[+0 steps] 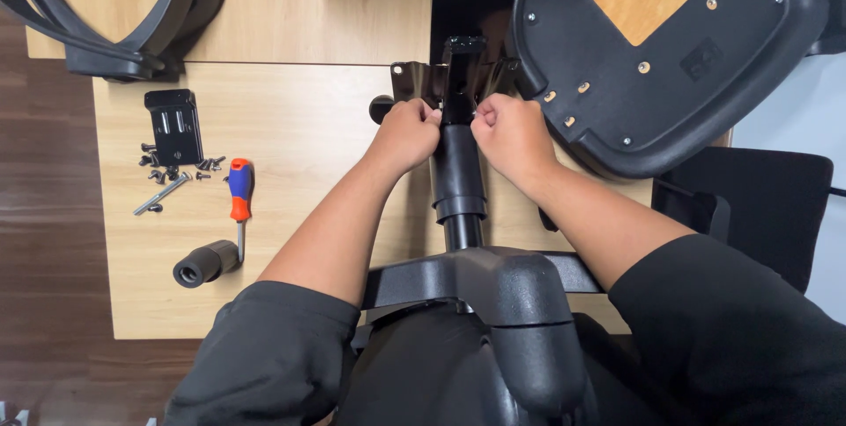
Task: The person assembles an office chair on a table. They align the metal mounting bracket onto the chair base, insert the black gas lift cylinder into the base hub, pick up screws from the table, and use a screwdriver to drive screws into the bracket.
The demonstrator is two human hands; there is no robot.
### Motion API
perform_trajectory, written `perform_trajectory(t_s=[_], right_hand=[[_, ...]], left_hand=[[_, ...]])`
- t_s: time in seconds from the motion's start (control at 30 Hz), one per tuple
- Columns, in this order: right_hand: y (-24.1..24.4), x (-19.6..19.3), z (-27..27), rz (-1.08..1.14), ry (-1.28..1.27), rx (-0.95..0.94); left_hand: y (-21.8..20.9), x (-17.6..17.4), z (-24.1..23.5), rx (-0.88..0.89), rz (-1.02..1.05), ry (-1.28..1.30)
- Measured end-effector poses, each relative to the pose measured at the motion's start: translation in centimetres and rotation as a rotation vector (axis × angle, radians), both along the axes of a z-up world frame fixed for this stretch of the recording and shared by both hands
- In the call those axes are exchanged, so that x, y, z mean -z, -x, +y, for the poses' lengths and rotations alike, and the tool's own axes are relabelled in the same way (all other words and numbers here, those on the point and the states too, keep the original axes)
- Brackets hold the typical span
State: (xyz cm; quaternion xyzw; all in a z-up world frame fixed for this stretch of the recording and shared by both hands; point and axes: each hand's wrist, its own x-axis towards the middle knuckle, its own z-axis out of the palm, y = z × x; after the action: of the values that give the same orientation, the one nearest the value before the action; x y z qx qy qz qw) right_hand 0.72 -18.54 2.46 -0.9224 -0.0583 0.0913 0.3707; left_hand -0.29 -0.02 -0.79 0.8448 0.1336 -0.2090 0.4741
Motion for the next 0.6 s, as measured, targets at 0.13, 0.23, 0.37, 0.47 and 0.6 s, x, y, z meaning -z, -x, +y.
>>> perform_trajectory(t_s=[0.13,0.23,0.37,0.47,0.6], right_hand=[[-0.11,0.07,-0.20,-0.022,0.022,-0.019],[-0.14,-0.03,-0.11,-0.053,0.016,-0.027],[0.13,-0.77,0.17,-0.071,0.035,-0.052],[0.16,-0.82,0.18,-0.089,0.080,-0.088],[0.43,-0.83,0.41,-0.090,0.049,-0.056]], left_hand=[[0.08,0.05,0.06,0.002,-0.007,-0.002],[0.01,-0.31,-0.05,-0.001,0.004,0.001],[0.04,-0.06,-0.06,-0.003,0.013,-0.001],[0.03,0.26,-0.09,-0.002,0.001,-0.008],[0.17,0.26,-0.05,-0.004,-0.006,-0.008]])
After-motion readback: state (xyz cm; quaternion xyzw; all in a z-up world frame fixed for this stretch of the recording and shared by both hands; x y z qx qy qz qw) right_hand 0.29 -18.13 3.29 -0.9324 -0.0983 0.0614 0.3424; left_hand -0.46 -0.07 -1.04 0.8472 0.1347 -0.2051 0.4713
